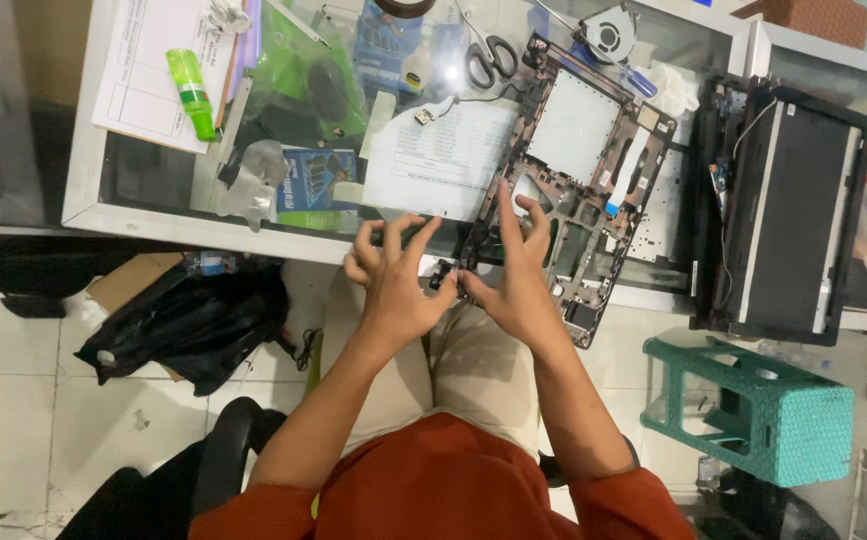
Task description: The person connects a ribbon cable to the motherboard of a disassembled laptop. They then pick up the laptop screen assembly and attach it to the main body, securing it with a screwdriver.
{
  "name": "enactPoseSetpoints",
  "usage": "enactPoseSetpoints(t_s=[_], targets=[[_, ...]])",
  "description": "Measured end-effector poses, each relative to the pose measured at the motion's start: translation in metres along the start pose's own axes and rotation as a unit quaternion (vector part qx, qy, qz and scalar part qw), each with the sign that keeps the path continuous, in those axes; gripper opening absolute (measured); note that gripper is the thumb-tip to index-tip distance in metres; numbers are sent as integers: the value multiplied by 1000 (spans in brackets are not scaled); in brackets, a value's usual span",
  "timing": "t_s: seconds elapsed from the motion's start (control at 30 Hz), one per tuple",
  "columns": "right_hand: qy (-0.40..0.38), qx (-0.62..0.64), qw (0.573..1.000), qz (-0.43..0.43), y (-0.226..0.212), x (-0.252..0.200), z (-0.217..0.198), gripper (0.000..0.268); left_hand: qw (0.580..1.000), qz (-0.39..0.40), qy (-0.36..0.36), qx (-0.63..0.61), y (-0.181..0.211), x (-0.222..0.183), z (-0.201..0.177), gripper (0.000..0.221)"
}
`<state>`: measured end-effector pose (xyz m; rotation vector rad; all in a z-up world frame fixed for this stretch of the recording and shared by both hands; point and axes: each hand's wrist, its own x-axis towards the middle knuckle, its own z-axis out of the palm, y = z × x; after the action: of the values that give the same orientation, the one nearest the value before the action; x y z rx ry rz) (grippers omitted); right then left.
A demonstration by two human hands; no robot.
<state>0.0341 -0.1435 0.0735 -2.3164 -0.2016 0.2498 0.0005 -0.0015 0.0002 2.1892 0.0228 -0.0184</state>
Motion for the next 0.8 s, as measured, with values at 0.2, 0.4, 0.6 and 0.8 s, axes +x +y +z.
enactPoseSetpoints(t_s=[0.2, 0.4, 0.6, 0.8], targets=[[-58, 25, 998, -11, 14, 6, -2, 112, 1000, -1, -1, 0, 4, 1, -2, 65], [-72, 70, 995, -14, 11, 5, -8, 102, 999, 17, -5, -30, 2, 0, -3, 65], [-63, 49, 997, 1, 14, 5, -5, 105, 1000, 17, -8, -23, 3, 0, -6, 66], [-61, 66, 996, -5, 13, 5, -6, 102, 999, 7, -32, -38, 4, 1, -9, 64]])
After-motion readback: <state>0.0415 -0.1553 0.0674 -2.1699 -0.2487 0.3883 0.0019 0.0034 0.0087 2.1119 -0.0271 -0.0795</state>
